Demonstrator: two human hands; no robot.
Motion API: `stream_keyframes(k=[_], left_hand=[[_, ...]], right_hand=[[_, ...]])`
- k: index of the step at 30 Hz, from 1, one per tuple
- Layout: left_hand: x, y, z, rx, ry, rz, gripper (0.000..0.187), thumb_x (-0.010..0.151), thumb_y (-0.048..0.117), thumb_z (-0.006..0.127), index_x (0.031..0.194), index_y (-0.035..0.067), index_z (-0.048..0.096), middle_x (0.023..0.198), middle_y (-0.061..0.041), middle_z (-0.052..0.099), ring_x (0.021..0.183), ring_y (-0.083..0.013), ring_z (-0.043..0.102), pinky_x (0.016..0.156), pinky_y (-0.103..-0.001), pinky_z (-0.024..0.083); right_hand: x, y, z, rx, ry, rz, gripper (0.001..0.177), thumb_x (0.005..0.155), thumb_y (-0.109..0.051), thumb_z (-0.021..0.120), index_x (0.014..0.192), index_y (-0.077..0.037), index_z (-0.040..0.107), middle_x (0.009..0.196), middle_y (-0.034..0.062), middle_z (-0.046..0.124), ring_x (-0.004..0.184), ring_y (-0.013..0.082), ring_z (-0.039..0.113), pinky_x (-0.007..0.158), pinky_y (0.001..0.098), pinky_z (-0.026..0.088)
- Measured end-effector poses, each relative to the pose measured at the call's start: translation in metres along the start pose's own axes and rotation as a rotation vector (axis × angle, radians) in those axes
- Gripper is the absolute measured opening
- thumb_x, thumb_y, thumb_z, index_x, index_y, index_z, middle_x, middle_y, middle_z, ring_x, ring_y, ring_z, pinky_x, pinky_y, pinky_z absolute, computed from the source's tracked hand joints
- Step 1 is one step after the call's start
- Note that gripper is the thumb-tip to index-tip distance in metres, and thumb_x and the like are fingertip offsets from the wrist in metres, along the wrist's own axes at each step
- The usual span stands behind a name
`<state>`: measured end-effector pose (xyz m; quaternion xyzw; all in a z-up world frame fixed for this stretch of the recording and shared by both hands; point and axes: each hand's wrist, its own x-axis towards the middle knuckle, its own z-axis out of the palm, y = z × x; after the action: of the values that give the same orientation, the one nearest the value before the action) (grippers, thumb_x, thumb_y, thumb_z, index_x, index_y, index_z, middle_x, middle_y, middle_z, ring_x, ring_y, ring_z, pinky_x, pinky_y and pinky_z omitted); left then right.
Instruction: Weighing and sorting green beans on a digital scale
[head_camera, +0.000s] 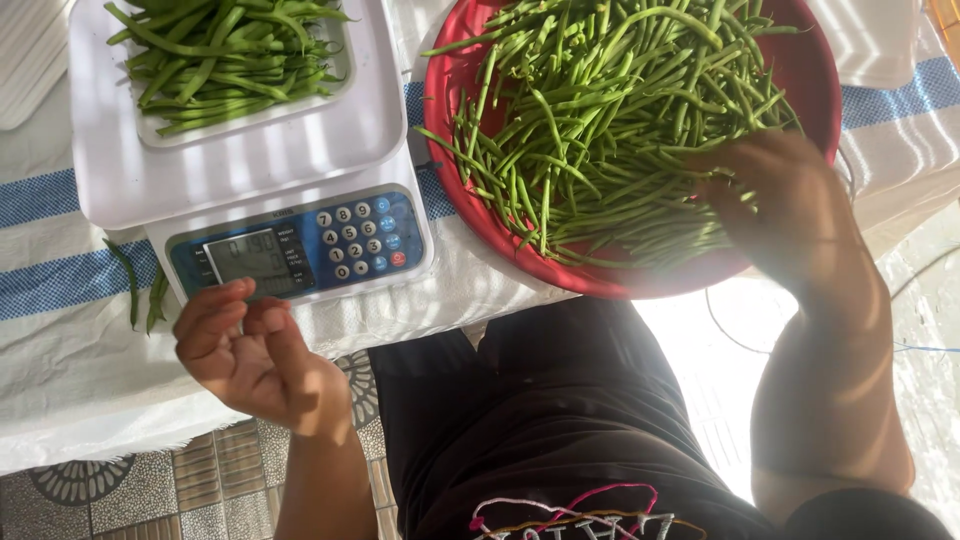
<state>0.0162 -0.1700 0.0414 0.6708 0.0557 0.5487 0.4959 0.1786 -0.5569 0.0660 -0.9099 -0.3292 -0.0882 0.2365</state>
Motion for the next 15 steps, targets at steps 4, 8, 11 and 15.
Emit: stream_keyframes(k=[4,8,11,15], left_hand=[[-0.007,-0.008,-0.003,-0.052,-0.046,0.003,0.033,0.095,-0.009,0.052,0.119,0.014,0.051,0.12,-0.007,0.051,0.113,-0.0163,0.053,0.077,-0.023,0.048],[-0.012,-0.004,0.002,-0.095,-0.023,-0.027,0.03,0.095,-0.007,0.052,0.118,0.012,0.053,0.121,-0.006,0.053,0.11,-0.0124,0.055,0.077,-0.02,0.047],[-0.018,0.001,0.01,-0.184,-0.044,-0.067,0.046,0.085,-0.023,0.046,0.116,0.01,0.053,0.118,-0.007,0.053,0.11,-0.0137,0.056,0.075,-0.02,0.045],[-0.019,0.015,0.028,-0.163,-0.129,-0.028,0.029,0.096,-0.013,0.052,0.115,0.009,0.051,0.116,-0.008,0.05,0.113,-0.018,0.054,0.088,-0.023,0.048]], right_hand=[[0.036,0.002,-0.001,-0.069,0.188,-0.05,0.021,0.105,0.015,0.069,0.121,0.003,0.079,0.1,0.0172,0.065,0.09,0.0353,0.057,0.082,0.0455,0.046],[0.079,-0.014,0.011,0.088,0.296,-0.203,0.037,0.096,0.024,0.061,0.131,0.014,0.069,0.104,0.0218,0.057,0.094,0.0391,0.057,0.084,0.0478,0.045],[0.1,-0.012,0.031,0.077,0.331,-0.241,0.044,0.097,0.022,0.056,0.141,0.018,0.057,0.114,0.0301,0.057,0.101,0.0468,0.056,0.087,0.0533,0.045],[0.093,-0.004,0.029,0.002,0.233,-0.264,0.011,0.106,0.013,0.072,0.107,0.003,0.079,0.098,0.0147,0.063,0.09,0.0334,0.06,0.081,0.0444,0.048]])
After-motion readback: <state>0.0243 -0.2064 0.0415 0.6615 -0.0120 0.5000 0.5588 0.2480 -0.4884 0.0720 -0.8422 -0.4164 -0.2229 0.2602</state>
